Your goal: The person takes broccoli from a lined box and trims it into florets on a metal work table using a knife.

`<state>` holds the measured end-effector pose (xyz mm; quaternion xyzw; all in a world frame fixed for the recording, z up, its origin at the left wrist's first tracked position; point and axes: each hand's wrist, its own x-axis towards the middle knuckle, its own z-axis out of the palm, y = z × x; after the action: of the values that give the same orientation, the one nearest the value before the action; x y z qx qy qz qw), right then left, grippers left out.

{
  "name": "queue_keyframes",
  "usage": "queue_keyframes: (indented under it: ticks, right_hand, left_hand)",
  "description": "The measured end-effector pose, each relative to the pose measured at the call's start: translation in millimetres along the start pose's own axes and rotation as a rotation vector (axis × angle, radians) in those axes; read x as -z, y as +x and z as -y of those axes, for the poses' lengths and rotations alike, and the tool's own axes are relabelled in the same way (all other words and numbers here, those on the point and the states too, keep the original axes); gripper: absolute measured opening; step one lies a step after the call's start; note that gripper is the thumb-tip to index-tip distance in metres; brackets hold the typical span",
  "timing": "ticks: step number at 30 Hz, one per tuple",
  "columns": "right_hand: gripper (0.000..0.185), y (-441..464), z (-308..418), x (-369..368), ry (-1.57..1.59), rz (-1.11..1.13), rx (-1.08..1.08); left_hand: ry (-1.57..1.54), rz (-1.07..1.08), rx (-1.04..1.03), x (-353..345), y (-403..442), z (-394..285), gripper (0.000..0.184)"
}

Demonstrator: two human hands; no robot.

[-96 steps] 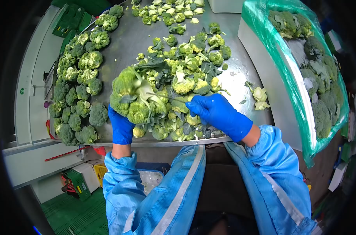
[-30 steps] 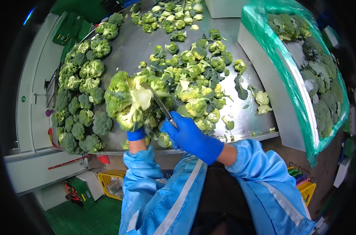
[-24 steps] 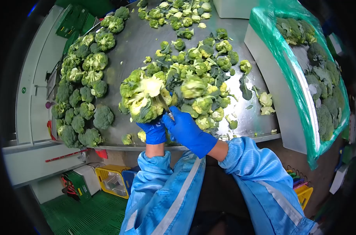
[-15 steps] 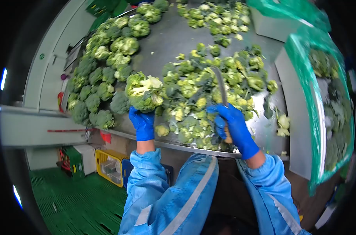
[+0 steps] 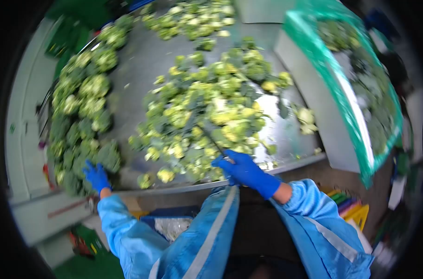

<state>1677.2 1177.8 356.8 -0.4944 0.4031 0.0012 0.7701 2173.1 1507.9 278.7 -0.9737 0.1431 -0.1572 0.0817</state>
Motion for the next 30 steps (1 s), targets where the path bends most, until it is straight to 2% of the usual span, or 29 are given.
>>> queue_keyframes:
  ticks: [2,4,5,7,10,11,12,13,14,15,16,18,20,22,23,24,25,26,27,28,30]
  right_hand:
    - [0.035,-6.6,0.3,3.6,-0.012,-0.008,0.034]
    - [0.034,-17.2,2.6,14.3,0.007,-0.032,0.096]
    - [0.034,-22.4,-2.9,21.5,0.022,-0.062,0.099]
    - [0.029,-30.3,-17.1,40.3,-0.151,-0.218,0.429]
    - [0.021,-48.6,-29.5,75.1,-0.052,-0.442,0.348]
    - [0.022,-52.7,-38.6,89.4,-0.016,-0.494,0.296]
    - [0.021,-57.9,-43.4,100.6,0.108,-0.513,0.234]
    - [0.021,-58.7,-50.7,112.1,0.058,-0.566,0.158]
    - [0.023,-58.4,-65.6,121.0,0.115,-0.572,0.189]
    - [0.026,-61.1,-77.1,126.6,0.166,-0.574,0.225]
    - [0.027,-71.5,-68.9,126.5,0.071,-0.6,0.245]
    - [0.028,-79.1,-70.1,128.8,-0.048,-0.573,0.218]
    - [0.029,-76.1,-86.4,130.9,-0.267,-0.558,0.255]
    - [0.028,-74.7,-101.5,127.3,-0.446,-0.65,0.43]
    - [0.027,-71.6,-111.7,129.5,-0.493,-0.706,0.516]
    - [0.027,-77.8,-110.6,137.4,-0.486,-0.723,0.524]
    - [0.028,-87.7,-108.7,141.4,-0.413,-0.647,0.459]
    - [0.029,-94.8,-109.6,145.5,-0.338,-0.57,0.396]
    - [0.029,-97.1,-115.3,153.3,-0.321,-0.584,0.399]
    - [0.028,-98.5,-123.1,162.0,-0.335,-0.647,0.413]
    - [0.024,-105.1,-130.3,173.8,-0.287,-0.752,0.427]
  left_hand:
    - [0.301,0.058,-0.211,-88.6,47.9,57.7,0.054]
    - [0.104,0.352,0.08,-30.1,59.2,7.2,0.065]
    - [0.117,0.452,0.185,6.6,60.5,-24.5,0.067]
    - [0.143,0.436,-0.009,24.3,74.1,-56.9,0.064]
    - [-0.295,-0.159,-0.521,38.8,55.9,-157.0,0.053]
    - [-0.615,0.053,-0.627,64.6,42.7,-205.6,0.048]
    - [-0.824,0.098,-0.728,84.1,21.1,-254.6,0.044]
    - [-1.017,0.292,-0.747,140.5,-17.8,-309.5,0.043]
    - [-1.324,0.539,-0.721,159.1,-41.1,-358.5,0.042]
    - [-1.335,0.727,-0.721,217.0,-79.6,-402.5,0.043]
    - [-1.374,0.598,-1.033,238.9,-100.7,-442.0,0.043]
    - [-1.443,0.466,-1.264,307.1,-150.4,-504.5,0.041]
    - [-1.569,0.568,-1.367,363.1,-185.5,-554.8,0.043]
    - [-1.628,0.494,-1.536,405.1,-217.4,-601.2,0.043]
    - [-1.521,0.584,-1.65,424.3,-233.6,-620.8,0.046]
    - [-1.449,0.577,-1.77,426.9,-251.5,-648.6,0.047]
    - [-1.36,0.613,-1.806,430.6,-271.8,-672.6,0.048]
    - [-1.082,0.795,-1.737,445.3,-289.5,-690.1,0.059]
    - [-0.8,0.95,-1.645,457.9,-305.4,-705.7,0.07]
    - [-0.787,0.952,-1.661,456.7,-320.6,-722.6,0.07]
    - [-0.469,0.646,-1.84,447.5,-348.9,-747.4,0.095]
